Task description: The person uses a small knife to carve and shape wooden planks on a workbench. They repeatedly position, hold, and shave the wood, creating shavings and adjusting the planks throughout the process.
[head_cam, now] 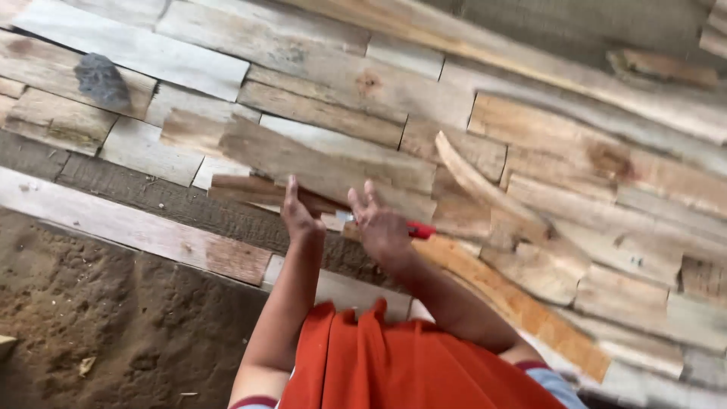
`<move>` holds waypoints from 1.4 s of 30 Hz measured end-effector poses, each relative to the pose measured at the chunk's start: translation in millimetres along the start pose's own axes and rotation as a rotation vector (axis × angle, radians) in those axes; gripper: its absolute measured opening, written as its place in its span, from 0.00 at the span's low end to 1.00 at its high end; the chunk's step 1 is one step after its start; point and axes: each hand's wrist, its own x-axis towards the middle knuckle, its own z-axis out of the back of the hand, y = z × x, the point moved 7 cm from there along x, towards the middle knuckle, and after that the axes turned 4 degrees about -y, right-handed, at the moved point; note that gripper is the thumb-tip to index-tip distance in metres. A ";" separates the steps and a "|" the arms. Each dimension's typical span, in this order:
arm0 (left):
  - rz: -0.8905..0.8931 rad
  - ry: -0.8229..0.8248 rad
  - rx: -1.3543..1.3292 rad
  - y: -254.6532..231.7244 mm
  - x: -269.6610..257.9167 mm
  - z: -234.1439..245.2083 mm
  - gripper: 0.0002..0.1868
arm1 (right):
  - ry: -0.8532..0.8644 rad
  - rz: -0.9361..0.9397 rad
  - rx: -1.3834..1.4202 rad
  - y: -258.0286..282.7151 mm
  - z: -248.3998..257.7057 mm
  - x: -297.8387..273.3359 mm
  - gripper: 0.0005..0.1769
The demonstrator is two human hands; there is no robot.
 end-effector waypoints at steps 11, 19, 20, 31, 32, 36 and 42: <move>0.123 0.033 0.085 -44.0 115.9 -32.5 0.35 | -0.153 -0.186 0.077 62.4 18.6 89.2 0.36; 0.128 0.201 0.175 -38.3 143.3 8.5 0.53 | -0.147 -0.243 0.131 51.2 -20.0 58.2 0.34; 0.139 0.269 0.212 -44.9 128.0 9.6 0.56 | -0.158 -0.262 0.137 43.4 -31.2 51.3 0.32; -0.419 0.842 0.701 65.1 -70.0 14.3 0.11 | -0.087 -0.576 0.167 -93.5 -75.0 -82.6 0.13; -0.422 0.972 0.906 97.4 -85.5 17.7 0.13 | -0.080 -0.625 0.171 -110.8 -82.5 -97.8 0.15; -0.965 1.374 1.331 198.0 -114.2 42.9 0.26 | -0.001 -0.775 0.176 -169.4 -94.8 -152.4 0.23; -1.151 1.573 1.812 233.7 -170.6 19.5 0.43 | 0.002 -0.695 0.260 -219.2 -103.2 -190.0 0.37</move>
